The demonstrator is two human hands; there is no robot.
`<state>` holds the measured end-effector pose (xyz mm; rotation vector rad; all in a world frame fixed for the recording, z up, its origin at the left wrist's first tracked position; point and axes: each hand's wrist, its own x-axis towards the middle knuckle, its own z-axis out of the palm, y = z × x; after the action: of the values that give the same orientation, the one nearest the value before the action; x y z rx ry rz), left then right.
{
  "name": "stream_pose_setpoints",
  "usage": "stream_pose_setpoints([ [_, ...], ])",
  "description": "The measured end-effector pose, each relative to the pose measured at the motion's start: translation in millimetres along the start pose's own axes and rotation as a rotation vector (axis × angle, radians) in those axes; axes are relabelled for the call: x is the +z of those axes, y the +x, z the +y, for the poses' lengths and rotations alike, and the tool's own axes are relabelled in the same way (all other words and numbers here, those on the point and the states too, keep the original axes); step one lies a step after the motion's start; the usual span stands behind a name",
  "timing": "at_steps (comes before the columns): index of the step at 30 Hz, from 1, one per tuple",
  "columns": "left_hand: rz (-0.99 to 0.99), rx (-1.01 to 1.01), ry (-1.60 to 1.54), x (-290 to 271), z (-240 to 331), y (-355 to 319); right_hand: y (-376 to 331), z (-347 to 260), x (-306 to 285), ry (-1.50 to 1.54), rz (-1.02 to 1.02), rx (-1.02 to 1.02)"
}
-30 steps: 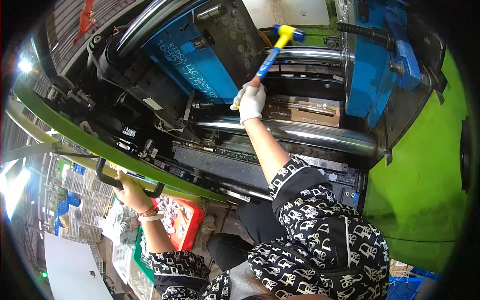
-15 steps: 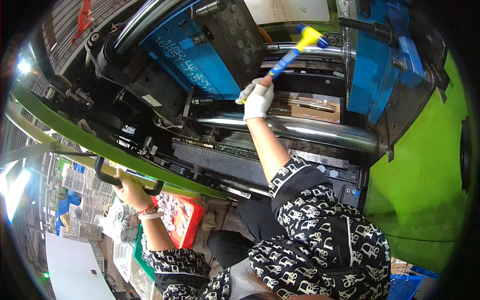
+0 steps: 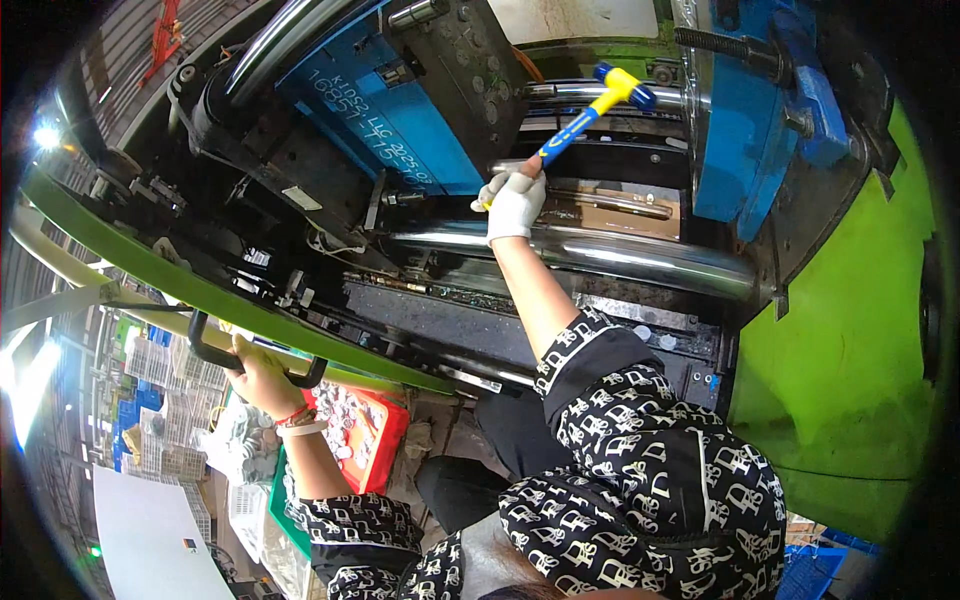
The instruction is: Picking up and inspecting small plastic parts at an injection molding workstation.
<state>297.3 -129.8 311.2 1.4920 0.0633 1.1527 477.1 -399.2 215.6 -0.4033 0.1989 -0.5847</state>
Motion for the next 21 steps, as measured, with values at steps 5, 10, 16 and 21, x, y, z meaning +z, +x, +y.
stream_pose_setpoints([
  [5, 0.049, 0.01, 0.04, 1, -2, 0, -16, 20, 11, -0.36, -0.21, 0.295],
  [10, 0.031, 0.079, 0.065, -2, -6, 4, -10, 4, -7, -0.163, -0.133, 0.219],
  [16, 0.062, 0.024, 0.039, 1, -4, 3, -13, 11, 7, -0.142, -0.06, 0.02],
  [21, -0.005, -0.003, 0.031, 3, 3, -3, -14, 4, -3, -0.275, -0.092, 0.206],
])
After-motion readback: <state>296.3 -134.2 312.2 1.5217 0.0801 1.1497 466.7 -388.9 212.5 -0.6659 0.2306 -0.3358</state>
